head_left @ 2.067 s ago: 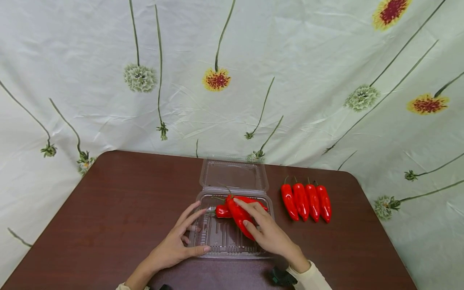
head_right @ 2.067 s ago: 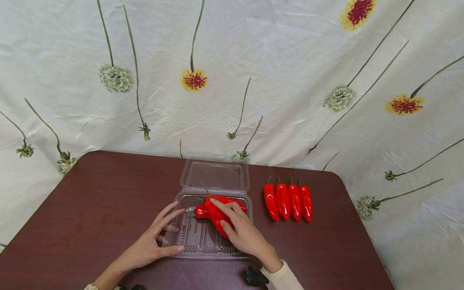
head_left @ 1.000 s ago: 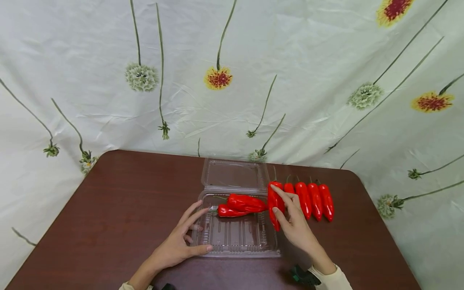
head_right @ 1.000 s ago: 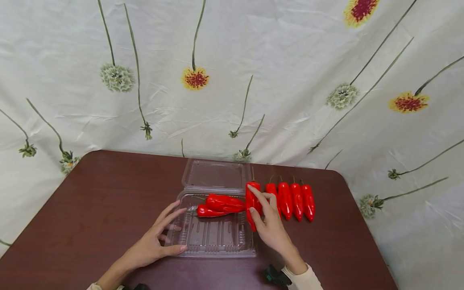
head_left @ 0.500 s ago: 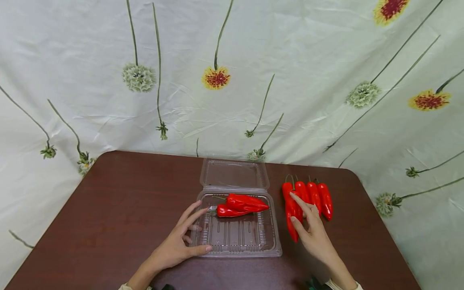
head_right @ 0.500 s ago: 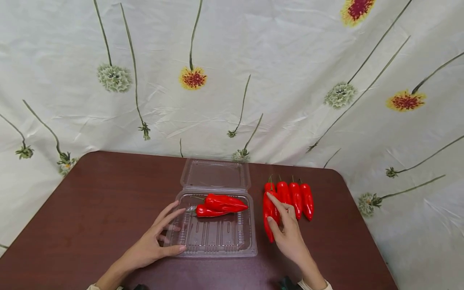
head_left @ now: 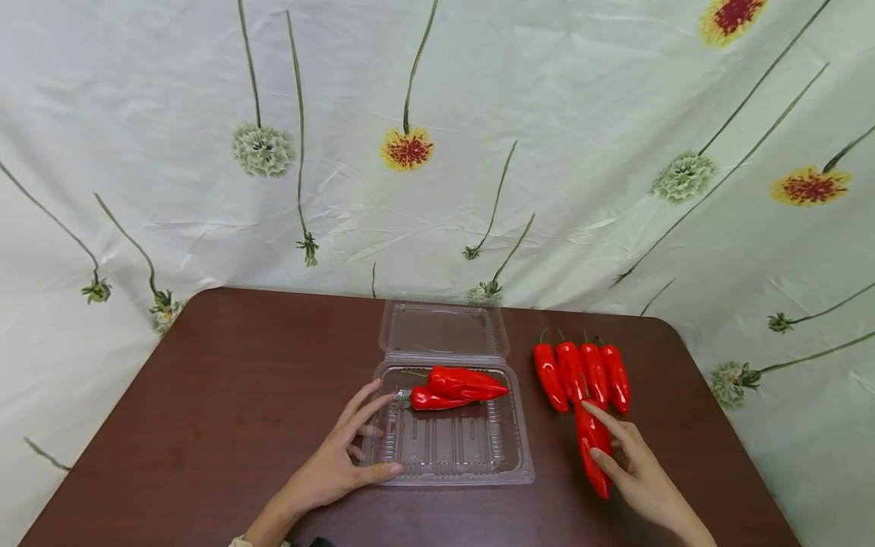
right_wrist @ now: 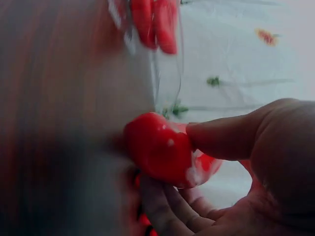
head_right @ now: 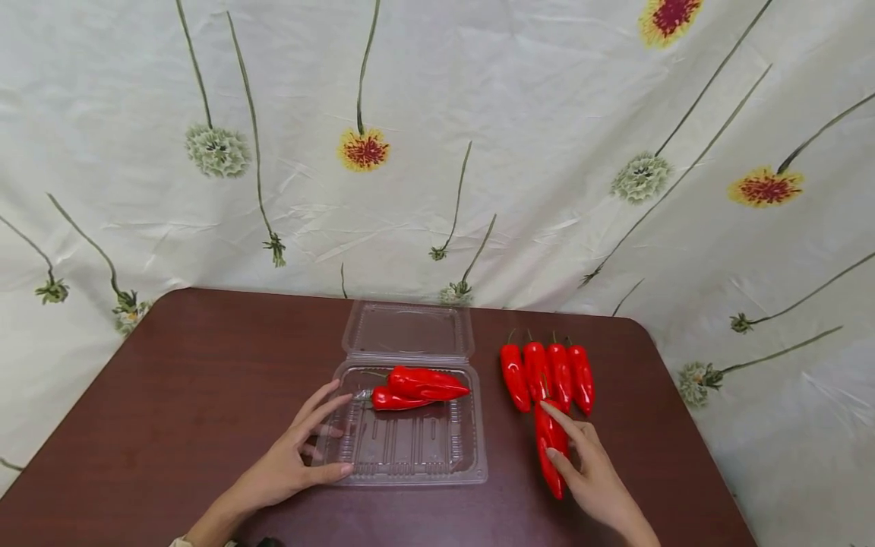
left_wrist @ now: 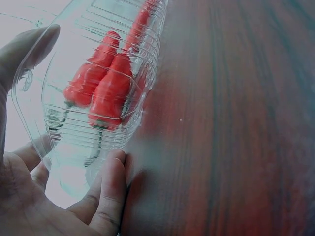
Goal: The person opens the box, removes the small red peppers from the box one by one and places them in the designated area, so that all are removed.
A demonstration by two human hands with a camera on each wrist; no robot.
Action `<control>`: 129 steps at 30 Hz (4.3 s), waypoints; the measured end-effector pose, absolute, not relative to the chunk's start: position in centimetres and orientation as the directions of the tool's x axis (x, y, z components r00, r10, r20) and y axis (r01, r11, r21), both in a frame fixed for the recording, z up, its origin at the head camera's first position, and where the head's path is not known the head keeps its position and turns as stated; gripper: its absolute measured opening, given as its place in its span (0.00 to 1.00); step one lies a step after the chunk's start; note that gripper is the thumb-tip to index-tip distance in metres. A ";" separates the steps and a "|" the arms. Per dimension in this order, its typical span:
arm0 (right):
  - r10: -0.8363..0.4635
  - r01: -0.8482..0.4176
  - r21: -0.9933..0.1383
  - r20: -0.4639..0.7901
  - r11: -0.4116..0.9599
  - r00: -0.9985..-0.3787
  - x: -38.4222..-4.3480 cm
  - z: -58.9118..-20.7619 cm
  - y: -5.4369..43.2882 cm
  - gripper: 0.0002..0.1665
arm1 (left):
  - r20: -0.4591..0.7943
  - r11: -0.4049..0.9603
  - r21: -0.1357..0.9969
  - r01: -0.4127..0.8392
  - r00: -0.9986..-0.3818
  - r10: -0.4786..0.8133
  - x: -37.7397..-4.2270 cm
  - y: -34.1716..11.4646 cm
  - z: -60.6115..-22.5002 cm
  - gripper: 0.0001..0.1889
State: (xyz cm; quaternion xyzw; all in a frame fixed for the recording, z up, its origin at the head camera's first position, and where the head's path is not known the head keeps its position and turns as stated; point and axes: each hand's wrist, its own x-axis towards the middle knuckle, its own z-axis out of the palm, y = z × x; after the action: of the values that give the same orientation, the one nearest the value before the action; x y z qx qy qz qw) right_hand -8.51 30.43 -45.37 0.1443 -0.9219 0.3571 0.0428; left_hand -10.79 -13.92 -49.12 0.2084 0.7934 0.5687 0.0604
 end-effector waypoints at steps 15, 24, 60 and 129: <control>-0.213 -0.190 -0.623 0.038 0.759 -0.976 -7.3 -46.8 34.0 0.34 | 0.151 0.266 0.925 0.271 -0.905 0.397 -11.0 -13.8 -49.2 0.46; -0.187 -0.141 -0.627 -0.007 0.766 -0.982 -7.4 -47.1 34.5 0.35 | 0.145 0.269 0.926 0.265 -0.907 0.396 -10.8 -13.8 -49.4 0.46; -0.098 -0.106 -0.556 0.045 0.824 -0.994 -7.8 -46.4 33.9 0.31 | 0.117 0.268 0.934 0.237 -0.910 0.398 -10.7 -13.9 -49.2 0.46; -0.317 -0.452 -0.538 0.328 0.712 -0.890 -11.9 -43.3 25.7 0.29 | 0.109 0.259 0.939 0.225 -0.911 0.397 -10.7 -14.0 -49.0 0.46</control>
State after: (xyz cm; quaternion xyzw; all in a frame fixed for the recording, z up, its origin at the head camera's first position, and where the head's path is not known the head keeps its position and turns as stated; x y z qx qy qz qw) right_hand -11.87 25.68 -43.25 0.2092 -0.9191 0.3167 0.1062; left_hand -10.69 -13.99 -49.04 0.1968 0.7898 0.5761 0.0745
